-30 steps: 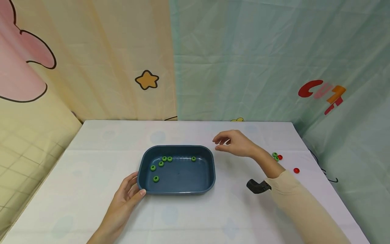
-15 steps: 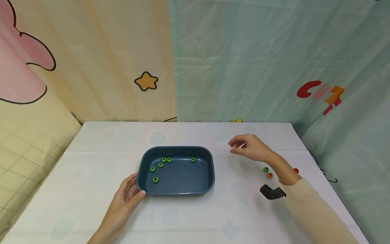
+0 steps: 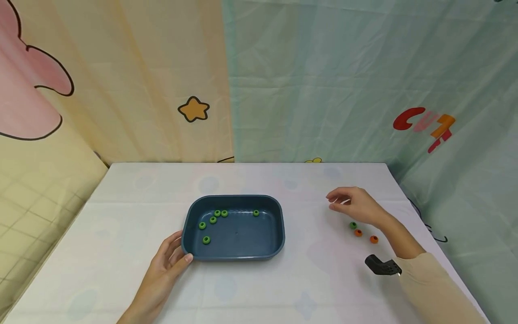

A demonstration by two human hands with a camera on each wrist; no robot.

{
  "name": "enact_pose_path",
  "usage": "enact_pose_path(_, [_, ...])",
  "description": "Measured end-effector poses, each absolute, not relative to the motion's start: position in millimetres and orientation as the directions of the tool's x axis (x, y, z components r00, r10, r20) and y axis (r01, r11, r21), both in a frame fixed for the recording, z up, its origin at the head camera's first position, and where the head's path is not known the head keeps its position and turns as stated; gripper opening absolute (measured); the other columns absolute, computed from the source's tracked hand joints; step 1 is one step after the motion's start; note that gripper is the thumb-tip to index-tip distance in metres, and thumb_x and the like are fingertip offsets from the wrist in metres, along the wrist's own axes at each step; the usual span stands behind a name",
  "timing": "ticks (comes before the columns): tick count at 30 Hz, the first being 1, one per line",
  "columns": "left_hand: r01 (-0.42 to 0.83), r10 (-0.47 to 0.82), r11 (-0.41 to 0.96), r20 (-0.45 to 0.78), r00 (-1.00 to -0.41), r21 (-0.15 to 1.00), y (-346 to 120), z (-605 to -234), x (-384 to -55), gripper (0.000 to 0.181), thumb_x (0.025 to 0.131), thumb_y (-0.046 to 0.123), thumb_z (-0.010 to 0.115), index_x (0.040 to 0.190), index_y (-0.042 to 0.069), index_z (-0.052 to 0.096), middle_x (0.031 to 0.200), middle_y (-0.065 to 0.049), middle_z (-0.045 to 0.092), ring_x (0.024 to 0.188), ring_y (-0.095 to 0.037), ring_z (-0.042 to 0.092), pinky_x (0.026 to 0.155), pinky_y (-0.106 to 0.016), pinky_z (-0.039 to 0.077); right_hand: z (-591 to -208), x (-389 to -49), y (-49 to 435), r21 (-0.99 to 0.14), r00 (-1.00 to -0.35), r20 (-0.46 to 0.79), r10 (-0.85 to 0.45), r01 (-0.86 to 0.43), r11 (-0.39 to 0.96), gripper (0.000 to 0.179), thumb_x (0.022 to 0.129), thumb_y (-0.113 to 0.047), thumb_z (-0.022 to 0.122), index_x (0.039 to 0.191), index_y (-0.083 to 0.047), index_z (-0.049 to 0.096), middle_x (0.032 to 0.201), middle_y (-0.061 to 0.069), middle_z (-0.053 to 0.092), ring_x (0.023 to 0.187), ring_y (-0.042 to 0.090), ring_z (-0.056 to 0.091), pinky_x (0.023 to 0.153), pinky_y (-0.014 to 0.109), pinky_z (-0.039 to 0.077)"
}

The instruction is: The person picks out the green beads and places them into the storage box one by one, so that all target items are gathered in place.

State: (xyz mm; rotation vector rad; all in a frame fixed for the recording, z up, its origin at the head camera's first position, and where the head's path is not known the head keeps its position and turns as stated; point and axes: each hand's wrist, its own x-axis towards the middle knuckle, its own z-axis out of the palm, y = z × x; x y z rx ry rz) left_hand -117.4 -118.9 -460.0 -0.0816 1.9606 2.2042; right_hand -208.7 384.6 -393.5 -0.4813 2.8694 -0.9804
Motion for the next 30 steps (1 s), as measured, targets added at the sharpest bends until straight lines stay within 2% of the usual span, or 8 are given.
enact_pose_path(7, [-0.172,0.108,-0.116,-0.160,-0.981,0.978,-119,-461,-118,0.071,0.098,0.007,0.072,0.156,0.013,0.031,0.158,-0.012,0.036,0.146,-0.028,0.036,0.098,-0.020,0.047,-401,-195,409,-0.621,-0.970,0.024,-0.241,-0.203,0.757,0.029,0.097,-0.016,0.075,0.120,0.001,0.071,0.113,0.013,0.072,0.095,0.010,0.065,0.081,0.023,0.056])
enact_pose_path(19, [-0.193,0.107,-0.104,-0.182,-0.977,0.976,-120,-460,-117,0.071,0.099,0.008,0.071,0.157,0.014,0.030,0.159,-0.011,0.034,0.147,-0.028,0.035,0.098,-0.019,0.047,-425,-179,434,-0.616,-0.982,-0.012,-0.187,-0.140,0.775,0.029,0.097,-0.015,0.075,0.122,0.000,0.070,0.113,0.011,0.073,0.096,0.009,0.066,0.077,0.022,0.056])
enact_pose_path(27, [-0.191,0.110,-0.112,-0.179,-0.978,0.975,-119,-460,-118,0.071,0.099,0.009,0.071,0.157,0.014,0.030,0.159,-0.011,0.034,0.147,-0.028,0.035,0.098,-0.019,0.047,-441,-169,440,-0.616,-0.976,0.034,-0.215,-0.190,0.764,0.025,0.096,-0.006,0.073,0.119,0.003,0.071,0.112,0.011,0.073,0.097,0.004,0.067,0.081,0.014,0.050])
enact_pose_path(30, [-0.194,0.105,-0.111,-0.182,-0.978,0.975,-119,-460,-118,0.071,0.098,0.009,0.071,0.157,0.014,0.031,0.159,-0.011,0.034,0.147,-0.028,0.035,0.098,-0.019,0.047,-443,-169,441,-0.603,-0.969,0.064,-0.238,-0.228,0.764,0.021,0.096,-0.002,0.072,0.116,0.003,0.072,0.110,0.012,0.073,0.096,0.009,0.068,0.081,0.012,0.050])
